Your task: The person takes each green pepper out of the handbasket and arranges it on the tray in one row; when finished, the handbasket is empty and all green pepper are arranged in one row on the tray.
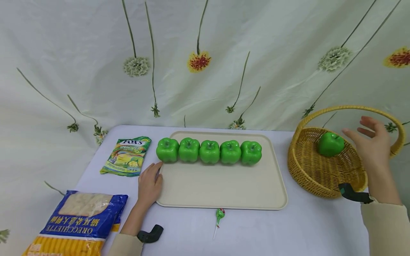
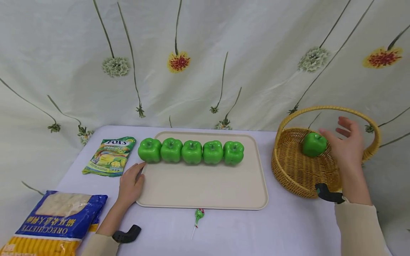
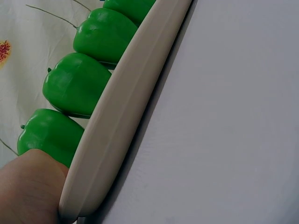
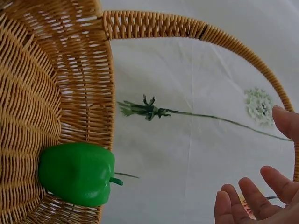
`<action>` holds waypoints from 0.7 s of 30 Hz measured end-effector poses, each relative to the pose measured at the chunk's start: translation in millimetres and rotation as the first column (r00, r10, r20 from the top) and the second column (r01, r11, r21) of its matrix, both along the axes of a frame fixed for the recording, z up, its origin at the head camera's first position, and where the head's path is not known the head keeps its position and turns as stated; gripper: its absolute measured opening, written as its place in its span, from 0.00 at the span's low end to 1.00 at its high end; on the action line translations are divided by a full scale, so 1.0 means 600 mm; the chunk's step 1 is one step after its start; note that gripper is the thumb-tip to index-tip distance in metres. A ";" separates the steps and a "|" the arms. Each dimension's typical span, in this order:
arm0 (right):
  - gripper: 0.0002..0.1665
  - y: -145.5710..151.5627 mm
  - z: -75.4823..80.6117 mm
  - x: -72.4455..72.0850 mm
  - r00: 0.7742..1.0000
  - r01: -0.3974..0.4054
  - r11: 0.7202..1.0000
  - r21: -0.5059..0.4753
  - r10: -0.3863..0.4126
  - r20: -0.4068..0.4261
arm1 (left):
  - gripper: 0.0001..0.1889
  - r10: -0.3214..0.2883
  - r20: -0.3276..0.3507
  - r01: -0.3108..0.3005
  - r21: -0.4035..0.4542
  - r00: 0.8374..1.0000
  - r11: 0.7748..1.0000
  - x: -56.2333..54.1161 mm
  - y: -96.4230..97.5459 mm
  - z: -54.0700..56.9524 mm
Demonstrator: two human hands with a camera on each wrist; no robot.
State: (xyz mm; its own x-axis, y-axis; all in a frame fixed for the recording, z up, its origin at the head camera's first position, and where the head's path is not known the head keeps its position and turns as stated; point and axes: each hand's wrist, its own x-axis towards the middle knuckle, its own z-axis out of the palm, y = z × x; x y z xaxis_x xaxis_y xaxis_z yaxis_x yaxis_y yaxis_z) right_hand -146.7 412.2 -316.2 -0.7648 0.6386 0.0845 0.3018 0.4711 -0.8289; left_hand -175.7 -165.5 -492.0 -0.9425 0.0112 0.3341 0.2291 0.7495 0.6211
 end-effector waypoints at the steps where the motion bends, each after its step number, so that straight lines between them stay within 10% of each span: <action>1: 0.42 0.006 0.003 -0.006 1.000 0.007 1.000 -0.007 -0.007 0.001 | 0.22 0.000 -0.003 0.000 0.001 1.000 1.000 0.000 0.000 0.000; 21: 0.50 0.085 -0.039 -0.070 0.991 -0.116 0.973 -0.198 0.128 0.045 | 0.22 -0.004 -0.019 0.004 -0.008 1.000 1.000 0.001 -0.001 -0.002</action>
